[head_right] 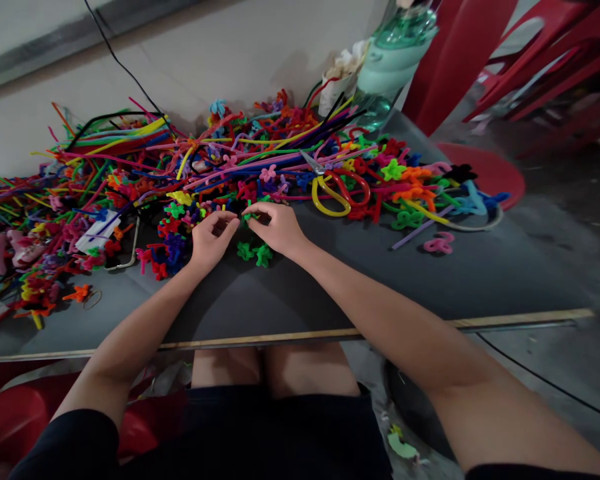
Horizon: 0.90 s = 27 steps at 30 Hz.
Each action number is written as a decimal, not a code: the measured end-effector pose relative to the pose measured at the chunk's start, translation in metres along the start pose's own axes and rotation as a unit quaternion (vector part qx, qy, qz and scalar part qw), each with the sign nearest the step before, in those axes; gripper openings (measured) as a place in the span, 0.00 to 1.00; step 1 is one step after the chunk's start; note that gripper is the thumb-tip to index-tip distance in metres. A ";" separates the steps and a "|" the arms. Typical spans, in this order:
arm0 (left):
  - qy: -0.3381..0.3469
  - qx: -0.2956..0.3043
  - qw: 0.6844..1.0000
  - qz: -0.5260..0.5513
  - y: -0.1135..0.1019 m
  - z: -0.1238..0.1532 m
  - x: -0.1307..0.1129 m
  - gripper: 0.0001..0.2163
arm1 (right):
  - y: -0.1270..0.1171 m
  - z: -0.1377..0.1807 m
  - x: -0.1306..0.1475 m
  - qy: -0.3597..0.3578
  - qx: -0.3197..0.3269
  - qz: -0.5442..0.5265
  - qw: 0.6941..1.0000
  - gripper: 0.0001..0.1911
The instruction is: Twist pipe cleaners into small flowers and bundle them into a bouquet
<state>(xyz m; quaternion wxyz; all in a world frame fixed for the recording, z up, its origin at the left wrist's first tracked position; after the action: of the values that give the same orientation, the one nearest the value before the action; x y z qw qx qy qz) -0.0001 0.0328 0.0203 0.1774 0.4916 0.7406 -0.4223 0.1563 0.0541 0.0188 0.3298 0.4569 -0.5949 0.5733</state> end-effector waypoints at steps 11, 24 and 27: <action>0.008 0.026 0.997 -0.068 0.002 0.001 0.002 0.06 | 0.000 0.001 -0.001 0.000 -0.030 0.009 1.000 0.11; 0.023 0.063 0.998 -0.018 0.006 0.002 -0.005 0.07 | -0.004 0.002 0.001 0.000 -0.021 -0.005 1.000 0.12; 0.003 0.077 0.994 0.080 0.009 0.001 -0.003 0.10 | -0.004 0.000 -0.002 0.010 -0.011 -0.032 0.999 0.16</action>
<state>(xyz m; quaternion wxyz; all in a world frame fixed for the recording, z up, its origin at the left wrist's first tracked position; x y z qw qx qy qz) 0.0086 0.0315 0.0172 0.1697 0.5632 0.6645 -0.4610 0.1611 0.0548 0.0185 0.3586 0.4662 -0.5832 0.5603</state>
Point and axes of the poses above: each hand's wrist, its own z-axis away from the middle knuckle, its own y-axis out of the palm, x = y × z, the point moved 5 cm from there along -z, towards the middle knuckle, and after that the axes turned 14 degrees about y, right-handed, at the moved point
